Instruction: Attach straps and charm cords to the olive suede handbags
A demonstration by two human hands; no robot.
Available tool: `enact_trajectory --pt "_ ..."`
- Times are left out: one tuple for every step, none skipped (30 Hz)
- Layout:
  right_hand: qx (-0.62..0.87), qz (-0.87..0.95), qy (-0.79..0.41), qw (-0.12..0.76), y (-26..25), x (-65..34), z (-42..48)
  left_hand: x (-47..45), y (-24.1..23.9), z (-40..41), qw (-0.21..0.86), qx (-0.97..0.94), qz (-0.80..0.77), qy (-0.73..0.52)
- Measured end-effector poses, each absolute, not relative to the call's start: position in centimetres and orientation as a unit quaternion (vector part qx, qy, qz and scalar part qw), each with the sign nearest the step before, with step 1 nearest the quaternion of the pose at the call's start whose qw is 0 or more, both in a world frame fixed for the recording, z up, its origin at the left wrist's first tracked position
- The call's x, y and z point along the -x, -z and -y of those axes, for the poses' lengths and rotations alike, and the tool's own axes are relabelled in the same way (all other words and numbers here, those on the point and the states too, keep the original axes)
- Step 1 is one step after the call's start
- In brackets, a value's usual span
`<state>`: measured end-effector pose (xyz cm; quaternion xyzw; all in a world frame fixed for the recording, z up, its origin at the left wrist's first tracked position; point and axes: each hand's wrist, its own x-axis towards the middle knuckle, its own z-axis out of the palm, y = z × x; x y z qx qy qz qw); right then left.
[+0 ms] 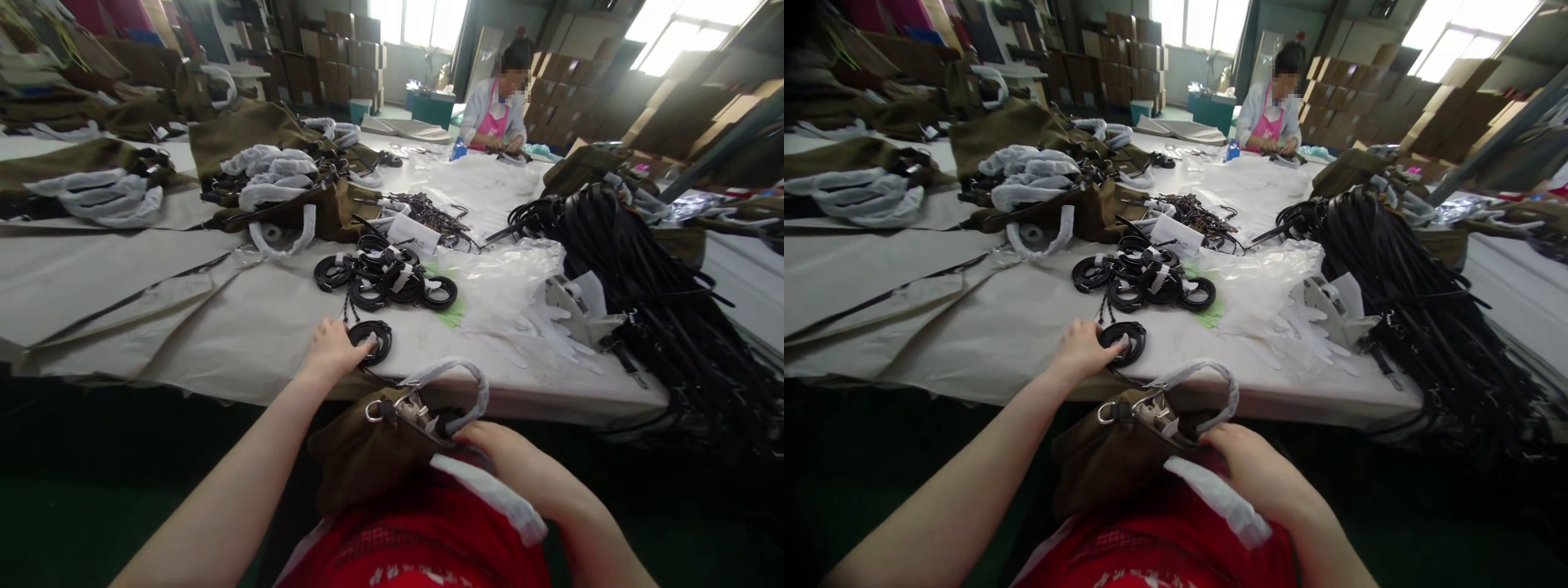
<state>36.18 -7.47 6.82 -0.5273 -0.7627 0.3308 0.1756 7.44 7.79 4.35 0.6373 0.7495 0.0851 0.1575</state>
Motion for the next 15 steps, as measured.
enact_trajectory --pt "0.523 0.767 -0.336 0.161 -6.1 -36.1 7.7 -7.6 -4.1 -8.0 0.168 -0.637 -0.747 -0.089" --pt "0.522 0.769 -0.342 0.142 -5.3 -35.9 7.7 -7.6 -3.9 -8.1 0.180 -0.637 -0.743 -0.095" --pt "0.521 0.769 -0.348 0.124 -4.6 -35.6 7.7 -7.6 -3.9 -8.1 0.193 -0.639 -0.737 -0.101" --pt "0.526 0.768 -0.347 0.119 -4.0 -35.3 7.6 -7.5 -4.0 -8.0 0.204 -0.642 -0.732 -0.106" --pt "0.530 0.767 -0.341 0.121 -3.7 -35.0 7.5 -7.2 -4.4 -7.9 0.212 -0.643 -0.728 -0.109" --pt "0.530 0.770 -0.333 0.124 -3.5 -34.8 7.5 -6.8 -5.1 -7.6 0.220 -0.642 -0.725 -0.118" --pt "0.526 0.777 -0.323 0.124 -3.7 -34.5 7.5 -6.3 -6.1 -7.2 0.233 -0.638 -0.720 -0.144" --pt "0.519 0.787 -0.310 0.122 -4.2 -34.3 7.5 -5.9 -7.4 -6.6 0.250 -0.633 -0.709 -0.186" --pt "0.513 0.798 -0.294 0.119 -5.0 -34.1 7.7 -5.4 -9.1 -5.9 0.264 -0.626 -0.693 -0.240" --pt "0.507 0.809 -0.273 0.120 -5.9 -33.7 7.9 -5.1 -11.0 -4.9 0.281 -0.620 -0.662 -0.312" --pt "0.502 0.818 -0.251 0.125 -7.0 -33.2 8.2 -5.0 -13.0 -3.8 0.282 -0.626 -0.629 -0.363" --pt "0.496 0.826 -0.228 0.136 -8.0 -32.7 8.5 -5.1 -15.1 -2.6 0.253 -0.638 -0.610 -0.396" --pt "0.490 0.833 -0.206 0.151 -9.0 -32.1 8.7 -5.4 -17.0 -1.3 0.220 -0.668 -0.587 -0.400" --pt "0.483 0.839 -0.187 0.166 -9.9 -31.4 8.9 -5.8 -18.6 -0.2 0.207 -0.715 -0.552 -0.377" --pt "0.474 0.845 -0.175 0.176 -10.6 -30.8 9.1 -6.3 -19.9 0.9 0.211 -0.757 -0.523 -0.330"
